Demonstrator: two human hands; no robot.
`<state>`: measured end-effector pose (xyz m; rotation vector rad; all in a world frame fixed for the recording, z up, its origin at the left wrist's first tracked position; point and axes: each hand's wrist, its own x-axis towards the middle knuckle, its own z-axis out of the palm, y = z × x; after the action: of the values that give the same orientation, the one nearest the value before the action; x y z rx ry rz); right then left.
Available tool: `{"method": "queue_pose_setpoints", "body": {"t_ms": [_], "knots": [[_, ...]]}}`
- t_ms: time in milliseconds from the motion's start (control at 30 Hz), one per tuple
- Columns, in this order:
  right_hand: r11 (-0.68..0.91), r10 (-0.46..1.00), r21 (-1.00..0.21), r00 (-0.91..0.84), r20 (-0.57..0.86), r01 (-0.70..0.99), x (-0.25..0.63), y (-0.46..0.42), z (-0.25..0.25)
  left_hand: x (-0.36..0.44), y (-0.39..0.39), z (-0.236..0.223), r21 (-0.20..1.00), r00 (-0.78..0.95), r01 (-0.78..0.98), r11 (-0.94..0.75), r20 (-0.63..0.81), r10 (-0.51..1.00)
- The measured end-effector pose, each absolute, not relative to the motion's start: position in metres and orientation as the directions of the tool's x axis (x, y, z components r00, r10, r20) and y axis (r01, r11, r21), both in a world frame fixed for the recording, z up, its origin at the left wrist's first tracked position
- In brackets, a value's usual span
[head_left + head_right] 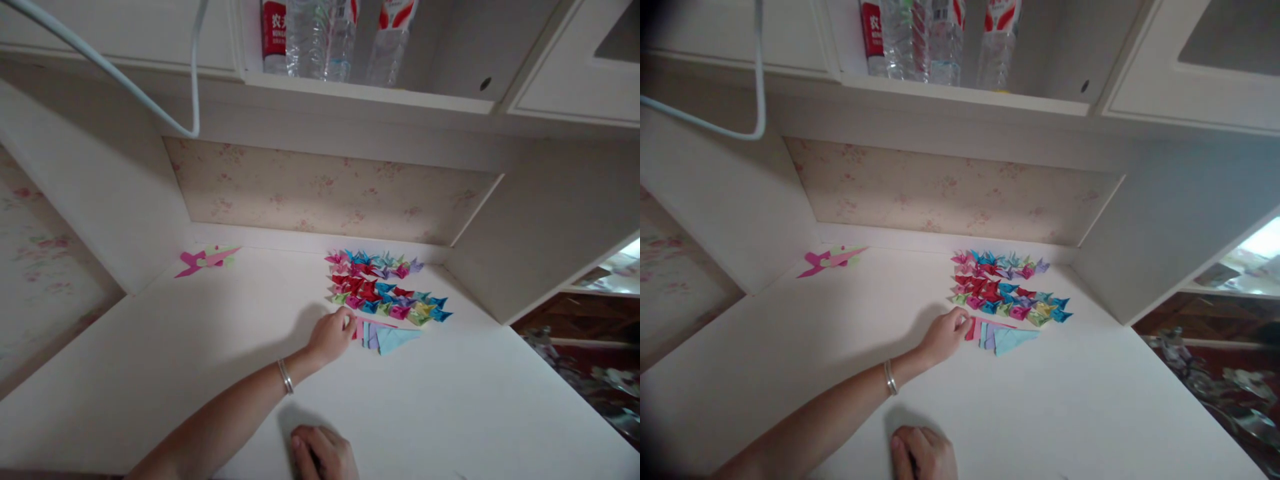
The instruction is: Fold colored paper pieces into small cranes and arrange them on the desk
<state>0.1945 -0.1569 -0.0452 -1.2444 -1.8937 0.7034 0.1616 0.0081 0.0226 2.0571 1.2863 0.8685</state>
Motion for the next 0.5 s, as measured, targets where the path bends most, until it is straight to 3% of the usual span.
{"method": "queue_pose_setpoints", "body": {"t_ms": [133, 333, 500], "knots": [[0.214, 0.966, -0.861, -0.230, 0.116, 0.461, 0.194, -0.150, -0.046, 0.083, 0.005, 0.010, 0.848, 0.170, 0.469, -0.246, 0.187, 0.968], [-0.112, 0.904, -0.962, -0.377, -0.202, 0.248, 0.178, -0.122, -0.012, -0.041, 0.000, -0.006, 0.945, -0.036, 0.326, -0.036, 0.050, 0.998], [-0.055, 0.884, -0.974, -0.443, -0.151, 0.222, 0.133, -0.068, 0.026, -0.081, -0.002, -0.010, 0.978, -0.140, 0.070, 0.198, -0.187, 0.972]]}}
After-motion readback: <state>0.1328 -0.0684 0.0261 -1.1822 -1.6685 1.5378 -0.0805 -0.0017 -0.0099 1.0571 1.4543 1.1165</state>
